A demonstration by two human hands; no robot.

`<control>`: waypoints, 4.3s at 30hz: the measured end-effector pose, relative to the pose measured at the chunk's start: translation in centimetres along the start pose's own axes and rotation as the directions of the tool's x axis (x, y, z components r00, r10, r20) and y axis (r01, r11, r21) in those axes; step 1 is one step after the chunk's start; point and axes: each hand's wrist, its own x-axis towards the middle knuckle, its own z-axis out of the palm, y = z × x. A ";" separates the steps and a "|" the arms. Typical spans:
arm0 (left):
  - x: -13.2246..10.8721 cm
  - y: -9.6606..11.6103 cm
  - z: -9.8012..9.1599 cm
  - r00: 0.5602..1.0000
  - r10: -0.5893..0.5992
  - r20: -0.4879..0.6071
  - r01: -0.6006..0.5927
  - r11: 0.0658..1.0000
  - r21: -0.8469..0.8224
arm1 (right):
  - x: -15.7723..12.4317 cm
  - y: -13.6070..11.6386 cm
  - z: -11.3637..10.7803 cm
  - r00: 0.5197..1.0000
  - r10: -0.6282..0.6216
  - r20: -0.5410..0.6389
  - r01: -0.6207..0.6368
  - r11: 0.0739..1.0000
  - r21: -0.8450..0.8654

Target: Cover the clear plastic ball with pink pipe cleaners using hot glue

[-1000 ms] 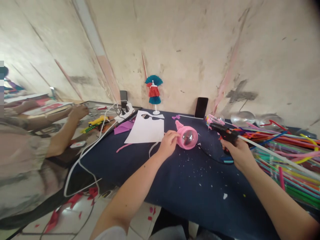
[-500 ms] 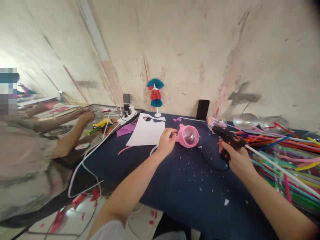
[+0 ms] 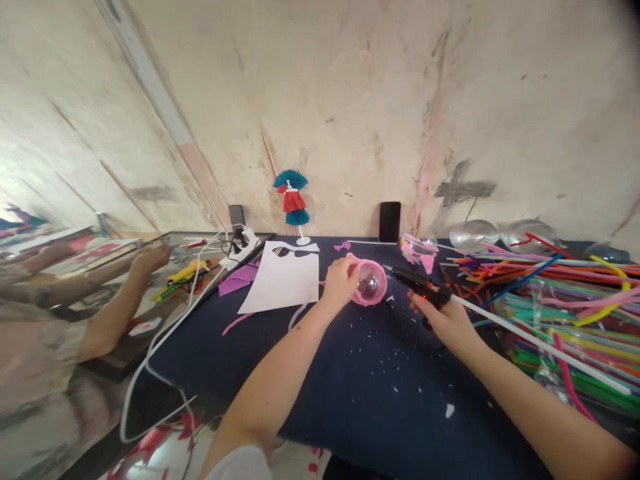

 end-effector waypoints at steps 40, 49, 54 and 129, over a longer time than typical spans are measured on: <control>-3.3 2.2 -0.2 0.942 0.334 -0.032 -0.328 0.937 0.120 | 0.4 -2.9 -2.3 0.974 -0.192 0.122 0.214 0.954 -0.211; -3.4 2.2 0.1 0.872 0.478 -0.109 -0.461 0.875 0.145 | 0.1 -3.1 -2.3 0.972 -0.186 0.142 0.221 0.927 -0.304; -3.4 2.4 0.0 0.862 0.491 -0.130 -0.473 0.869 0.149 | 0.1 -2.9 -2.3 0.972 -0.177 0.154 0.218 0.924 -0.315; -3.3 1.7 0.0 0.895 0.441 -0.070 -0.433 0.895 0.111 | 1.5 -0.4 -2.4 0.956 -0.280 -0.086 0.156 0.734 -0.661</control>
